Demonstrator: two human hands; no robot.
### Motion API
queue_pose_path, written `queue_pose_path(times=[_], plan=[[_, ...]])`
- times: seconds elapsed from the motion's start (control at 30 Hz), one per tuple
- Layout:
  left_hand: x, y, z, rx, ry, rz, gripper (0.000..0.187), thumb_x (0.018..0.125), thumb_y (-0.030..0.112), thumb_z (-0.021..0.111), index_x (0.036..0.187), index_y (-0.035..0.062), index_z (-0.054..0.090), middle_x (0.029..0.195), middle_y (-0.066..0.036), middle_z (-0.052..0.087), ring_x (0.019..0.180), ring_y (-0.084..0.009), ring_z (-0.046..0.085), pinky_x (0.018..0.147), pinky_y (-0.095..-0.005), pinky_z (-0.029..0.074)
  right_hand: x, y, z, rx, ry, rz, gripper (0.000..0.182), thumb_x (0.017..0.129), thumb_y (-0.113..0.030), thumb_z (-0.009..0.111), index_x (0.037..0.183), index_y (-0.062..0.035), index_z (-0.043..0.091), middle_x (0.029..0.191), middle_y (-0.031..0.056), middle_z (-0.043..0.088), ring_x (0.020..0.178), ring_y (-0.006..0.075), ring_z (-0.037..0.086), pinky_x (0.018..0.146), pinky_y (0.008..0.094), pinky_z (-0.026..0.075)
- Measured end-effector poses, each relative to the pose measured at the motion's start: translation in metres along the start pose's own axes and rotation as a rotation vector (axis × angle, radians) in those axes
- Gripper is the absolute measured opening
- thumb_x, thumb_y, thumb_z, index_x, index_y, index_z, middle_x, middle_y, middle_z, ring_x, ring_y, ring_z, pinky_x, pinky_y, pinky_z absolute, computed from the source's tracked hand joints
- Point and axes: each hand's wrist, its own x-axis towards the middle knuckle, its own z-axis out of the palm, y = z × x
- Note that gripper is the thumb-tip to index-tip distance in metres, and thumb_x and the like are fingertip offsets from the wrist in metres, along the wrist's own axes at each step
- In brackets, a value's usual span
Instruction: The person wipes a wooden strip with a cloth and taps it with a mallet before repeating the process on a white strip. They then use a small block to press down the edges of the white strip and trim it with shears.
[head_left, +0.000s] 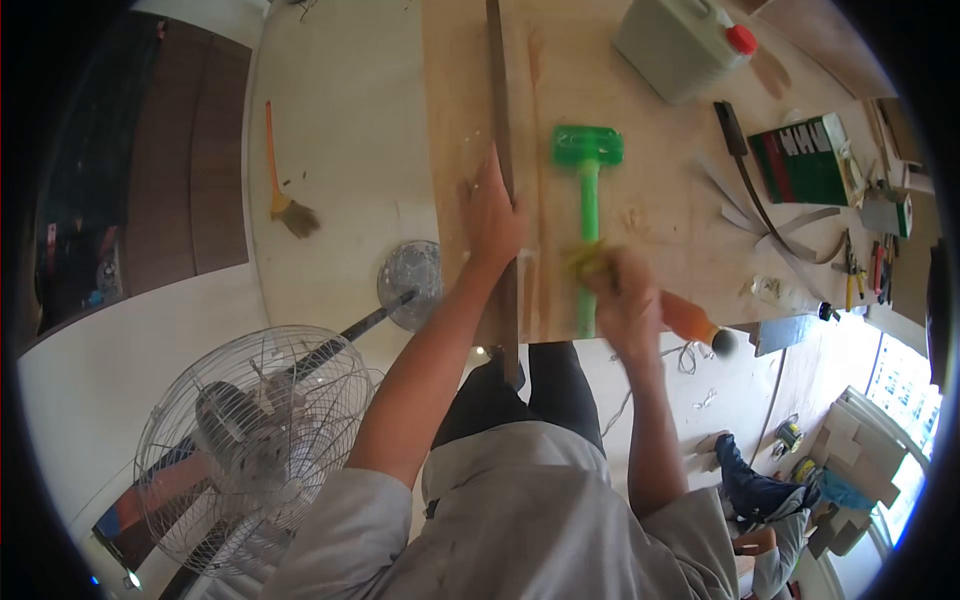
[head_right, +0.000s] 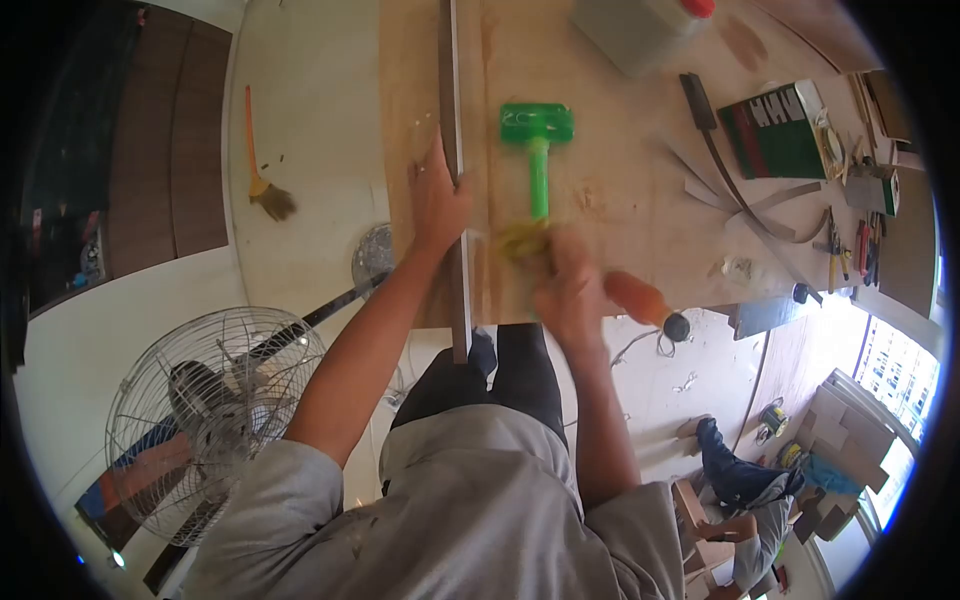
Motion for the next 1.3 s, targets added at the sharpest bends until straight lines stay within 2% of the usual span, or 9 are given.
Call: queue_pose_path(times=[0.13,0.23,0.33,0.47,0.77,0.83,1.07,1.17,1.3], plan=[[0.004,0.012,-0.010,-0.066,0.009,0.002,0.089,0.091,0.004,0.065,0.170,0.0144,0.025,0.159,-0.020,0.052,0.144,-0.0394,0.052,0.124,-0.0645,0.023,-0.081,0.019,0.049,-0.059,-0.250,0.100,0.027,0.091,-0.009,0.075,0.112,-0.0005,0.062,0.110,0.0200,0.066,0.094,0.0424,0.068,0.084,0.0464,0.054],[0.002,0.007,-0.005,0.011,-0.042,0.006,0.089,0.089,0.001,0.063,0.169,0.0243,0.031,0.150,-0.017,0.058,0.138,-0.0379,0.056,0.123,-0.0641,0.025,-0.104,0.012,0.080,-0.054,-0.270,0.324,0.031,0.092,-0.015,0.078,0.112,0.0000,0.061,0.112,0.0220,0.065,0.098,0.0432,0.068,0.084,0.0479,0.053],[0.002,0.001,0.002,0.003,0.029,0.060,0.088,0.089,0.000,0.062,0.168,0.0275,0.035,0.139,-0.015,0.062,0.133,-0.0360,0.058,0.123,-0.0640,0.026,-0.116,0.027,0.096,-0.026,-0.137,0.332,0.034,0.090,-0.016,0.083,0.107,0.0004,0.059,0.096,0.0215,0.070,0.086,0.0437,0.068,0.076,0.0473,0.054],[0.002,-0.003,0.004,0.001,0.024,0.066,0.087,0.088,0.000,0.063,0.167,0.0261,0.036,0.138,-0.015,0.062,0.134,-0.0349,0.058,0.121,-0.0643,0.027,-0.124,0.029,0.091,-0.019,-0.193,0.347,0.033,0.089,-0.014,0.085,0.103,0.0008,0.059,0.080,0.0185,0.069,0.072,0.0415,0.065,0.068,0.0440,0.052],[0.001,-0.010,0.010,-0.101,-0.010,0.056,0.087,0.089,0.004,0.064,0.168,0.0263,0.035,0.144,-0.018,0.059,0.140,-0.0367,0.053,0.126,-0.0679,0.018,-0.113,0.023,0.075,-0.018,-0.366,0.382,0.029,0.088,-0.013,0.085,0.102,-0.0002,0.064,0.079,0.0193,0.068,0.070,0.0333,0.065,0.069,0.0408,0.052],[0.003,-0.009,0.007,-0.084,-0.018,0.063,0.090,0.087,0.006,0.066,0.169,0.0277,0.033,0.145,-0.025,0.058,0.142,-0.0405,0.051,0.125,-0.0713,0.021,-0.111,0.029,0.076,-0.034,-0.369,0.374,0.029,0.088,-0.014,0.085,0.101,0.0000,0.064,0.081,0.0199,0.070,0.072,0.0341,0.066,0.071,0.0418,0.052],[0.002,-0.005,0.006,-0.076,-0.006,0.054,0.090,0.087,0.006,0.065,0.169,0.0274,0.033,0.147,-0.026,0.057,0.145,-0.0413,0.049,0.125,-0.0717,0.019,-0.103,0.028,0.076,-0.073,-0.388,0.399,0.032,0.085,-0.017,0.087,0.098,0.0013,0.065,0.084,0.0214,0.071,0.078,0.0394,0.068,0.074,0.0439,0.053],[0.001,-0.006,0.006,-0.080,-0.017,0.049,0.089,0.088,0.006,0.065,0.169,0.0272,0.033,0.149,-0.026,0.056,0.146,-0.0415,0.047,0.126,-0.0716,0.019,-0.087,0.039,0.086,-0.186,-0.314,0.345,0.030,0.085,-0.017,0.087,0.101,0.0008,0.069,0.087,0.0214,0.073,0.082,0.0410,0.070,0.076,0.0438,0.053],[0.002,-0.006,0.005,-0.109,-0.009,0.059,0.090,0.087,0.006,0.065,0.169,0.0268,0.033,0.150,-0.026,0.055,0.147,-0.0422,0.046,0.126,-0.0711,0.018,-0.060,0.035,0.086,-0.073,-0.282,0.331,0.030,0.086,-0.017,0.085,0.108,-0.0011,0.073,0.092,0.0215,0.074,0.084,0.0426,0.070,0.078,0.0459,0.053]])
